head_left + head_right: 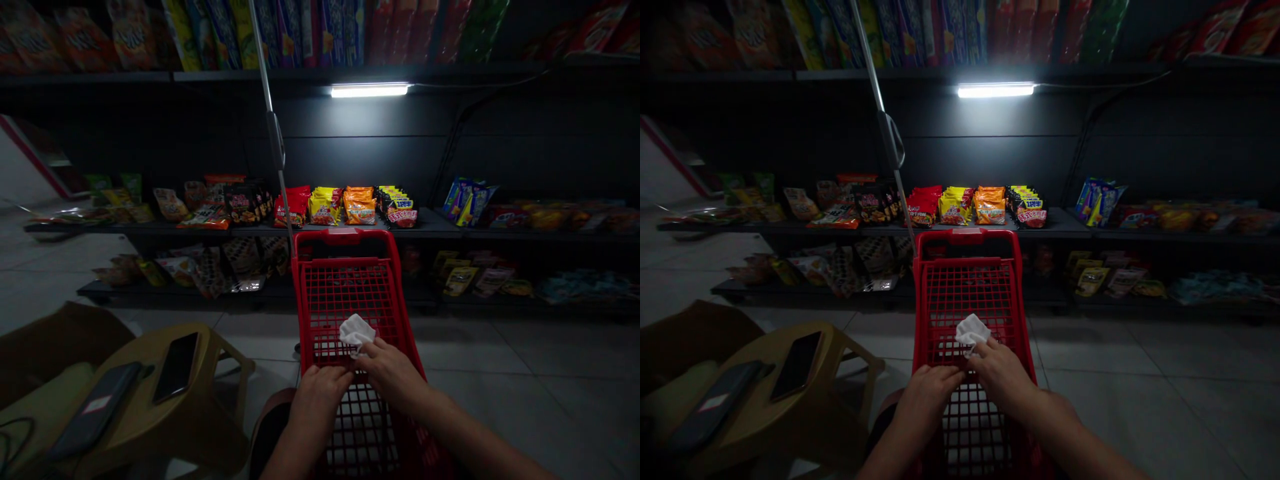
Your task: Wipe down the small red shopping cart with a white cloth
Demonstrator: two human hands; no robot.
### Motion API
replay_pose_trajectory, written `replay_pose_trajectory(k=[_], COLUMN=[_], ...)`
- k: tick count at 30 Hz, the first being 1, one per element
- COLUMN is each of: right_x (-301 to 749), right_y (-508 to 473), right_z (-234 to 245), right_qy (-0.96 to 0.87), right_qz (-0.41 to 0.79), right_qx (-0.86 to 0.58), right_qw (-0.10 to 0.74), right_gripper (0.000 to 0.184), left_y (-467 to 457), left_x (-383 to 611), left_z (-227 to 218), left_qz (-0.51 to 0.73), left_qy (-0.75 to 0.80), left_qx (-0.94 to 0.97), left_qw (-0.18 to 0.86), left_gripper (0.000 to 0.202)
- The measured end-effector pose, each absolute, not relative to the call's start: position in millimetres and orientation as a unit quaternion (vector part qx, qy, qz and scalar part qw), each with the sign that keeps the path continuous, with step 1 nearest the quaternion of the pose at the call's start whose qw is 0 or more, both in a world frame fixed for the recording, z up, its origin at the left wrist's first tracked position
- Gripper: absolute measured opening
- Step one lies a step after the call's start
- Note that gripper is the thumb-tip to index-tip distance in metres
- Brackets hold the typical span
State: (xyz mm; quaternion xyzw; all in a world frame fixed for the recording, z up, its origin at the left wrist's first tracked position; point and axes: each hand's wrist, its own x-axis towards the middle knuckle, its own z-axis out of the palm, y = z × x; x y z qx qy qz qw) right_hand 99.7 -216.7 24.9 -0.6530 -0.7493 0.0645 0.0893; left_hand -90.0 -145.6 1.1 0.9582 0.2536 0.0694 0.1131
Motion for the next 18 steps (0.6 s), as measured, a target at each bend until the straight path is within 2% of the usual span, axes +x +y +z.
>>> replay_pose_trajectory(k=[8,13,18], right_x=[117,133,158], right_y=[-200,-175,-128], right_z=[33,21,0], right_qy=[-0.768,-0.777,-0.768], right_qz=[0.104,0.087,0.060], right_qx=[-0.623,-0.622,-0.637], right_qw=[0.105,0.037,-0.013], right_gripper=[0.031,0.029,0.031], left_y=[-146,-137,-136], left_x=[-89,-96,-100], left_z=[-4,-27,-25], left_qz=[0.073,0.144,0.256], left_qy=[0.243,0.233,0.260], left_qx=[0.962,0.953,0.928], left_qw=[0.099,0.130,0.079], left_gripper=[0.035,0.035,0.054])
